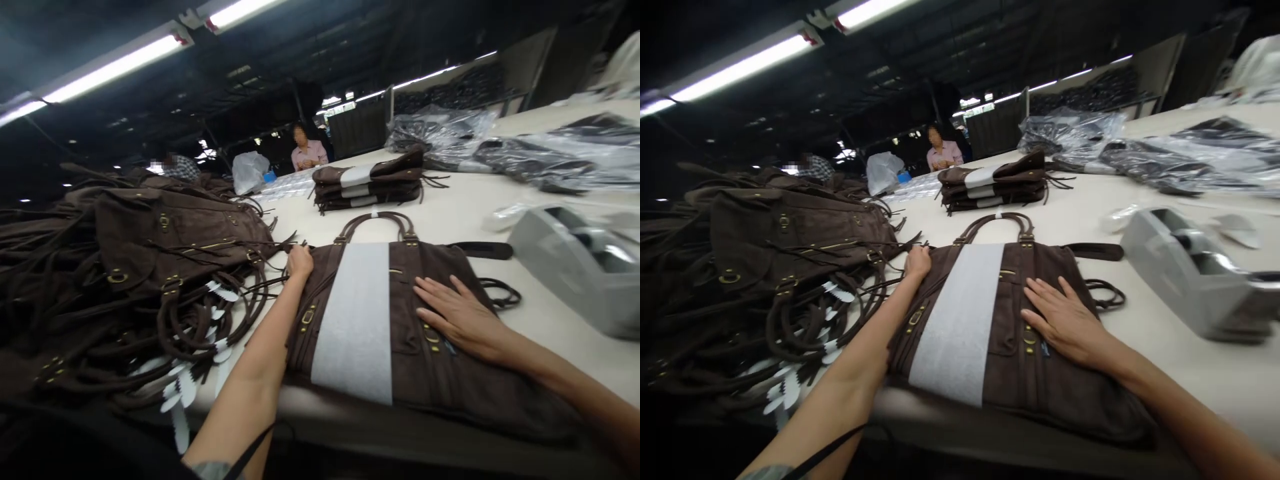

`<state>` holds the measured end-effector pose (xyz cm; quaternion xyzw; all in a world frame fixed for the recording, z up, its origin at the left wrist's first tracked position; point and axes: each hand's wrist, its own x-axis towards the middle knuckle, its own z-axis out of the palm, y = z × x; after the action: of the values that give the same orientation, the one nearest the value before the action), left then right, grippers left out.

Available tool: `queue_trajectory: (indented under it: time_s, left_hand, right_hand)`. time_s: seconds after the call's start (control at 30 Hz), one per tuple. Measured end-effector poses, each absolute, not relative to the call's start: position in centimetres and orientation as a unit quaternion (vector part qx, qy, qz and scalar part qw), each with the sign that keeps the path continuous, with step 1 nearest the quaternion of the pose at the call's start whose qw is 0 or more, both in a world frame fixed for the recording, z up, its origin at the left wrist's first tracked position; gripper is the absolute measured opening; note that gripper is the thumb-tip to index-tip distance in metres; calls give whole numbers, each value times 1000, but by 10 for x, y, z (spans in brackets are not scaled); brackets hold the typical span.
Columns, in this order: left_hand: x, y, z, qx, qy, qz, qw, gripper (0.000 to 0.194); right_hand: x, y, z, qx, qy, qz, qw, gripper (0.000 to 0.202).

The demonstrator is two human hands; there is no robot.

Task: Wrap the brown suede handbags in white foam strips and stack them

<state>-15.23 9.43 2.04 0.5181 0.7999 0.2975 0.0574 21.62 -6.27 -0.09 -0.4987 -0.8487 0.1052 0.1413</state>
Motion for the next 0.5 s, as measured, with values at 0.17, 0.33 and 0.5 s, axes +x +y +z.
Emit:
queue_trajectory:
  time_s: [0.17,0.33,0.5]
  left_hand:
    - [-144,84,36,594,755,277,20,41]
    - [-157,70,40,669,698,253,-22,42]
    - [-165,42,38,716,646,255,-68,48]
  right_hand:
    - [212,-66,21,-490,-851,141,131,69]
    - [215,-68,23,-480,-851,154,146,64]
    - [218,-62,27,-498,-836,114,200,61]
